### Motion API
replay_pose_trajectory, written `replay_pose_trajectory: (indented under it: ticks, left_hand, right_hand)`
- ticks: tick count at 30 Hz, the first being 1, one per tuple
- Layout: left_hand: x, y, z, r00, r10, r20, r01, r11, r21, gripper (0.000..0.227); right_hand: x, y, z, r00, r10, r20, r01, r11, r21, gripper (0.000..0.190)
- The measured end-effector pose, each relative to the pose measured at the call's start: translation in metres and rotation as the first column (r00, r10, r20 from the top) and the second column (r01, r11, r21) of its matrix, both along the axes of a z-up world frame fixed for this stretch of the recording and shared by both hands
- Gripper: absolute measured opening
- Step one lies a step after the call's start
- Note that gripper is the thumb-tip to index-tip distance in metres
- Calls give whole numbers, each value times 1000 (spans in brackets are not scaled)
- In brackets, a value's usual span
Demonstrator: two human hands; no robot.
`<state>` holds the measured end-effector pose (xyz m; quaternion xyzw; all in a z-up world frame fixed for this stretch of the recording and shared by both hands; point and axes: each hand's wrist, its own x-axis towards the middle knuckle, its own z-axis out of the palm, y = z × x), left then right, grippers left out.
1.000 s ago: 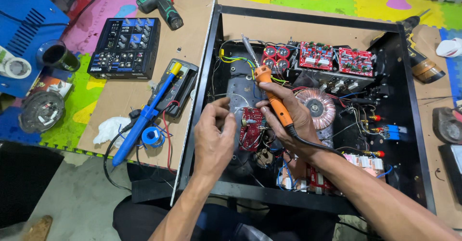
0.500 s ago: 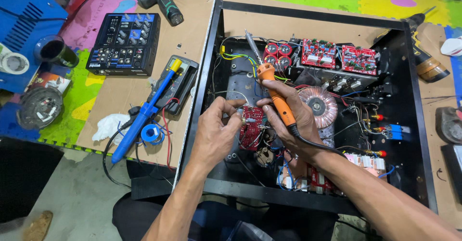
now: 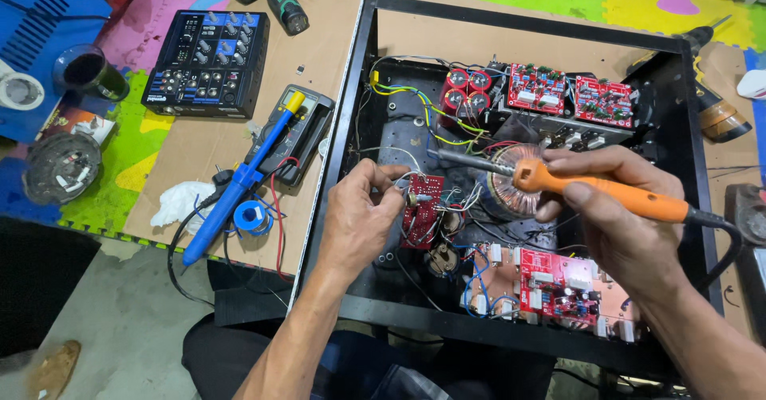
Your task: The person uses pliers to strip the ends of a small wire and then solders it to a red circuit board inside an open electronic device. They use a soldering iron to heat the connection and apply solder to secure the wire to the board.
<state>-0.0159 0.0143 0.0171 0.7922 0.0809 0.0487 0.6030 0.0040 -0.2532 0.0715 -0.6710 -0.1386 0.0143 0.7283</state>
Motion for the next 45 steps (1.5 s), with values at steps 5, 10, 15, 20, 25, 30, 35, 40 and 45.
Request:
replay_pose_trajectory:
  ticks: [5,10,15,20,25,30,35,40,45]
  left_hand:
    - [1,0,-3,1000,28,0,-28,999,-30,10]
    - [2,0,-3,999,37,-25,-37,999,-11,13]
    - [1,-1,-1,999,38,-39,-39,999,-23,14]
    - [0,0,-3,999,32,3,-32,999,-19,15]
    - [1,0,-3,999,27,16,-27,1000,-5,16]
    - [0,0,-2,999,22,27,-22,1000,9,15]
    - [-1,-1,2,1000,23,-9,-23,1000,-20,17]
    - [-1,0,0,1000,25,10,-25,1000,6,14]
    - [-1,-1,2,1000,20,-3,-20,1000,18,13]
  right_hand:
    - [4,-3,-18,998,21,63,-15,995,-96,15]
    - [8,-2,-28,997,-24,-78,18,997,-73,18]
    - [9,3,-26,999,26,-47,-31,993,-110,20]
    - [11,5,-29,996,12,-89,-26,986,-164,19]
    - [13,4,-32,992,-15,-123,-6,985,-173,21]
    - [13,5,-34,993,-23,-119,1,983,-183,19]
    - [14,4,-36,976,-54,-213,32,994,-103,21]
    - [14,4,-36,983,-21,-185,1,994,-108,20]
    - [14,4,-36,982,-22,-186,2,994,-105,19]
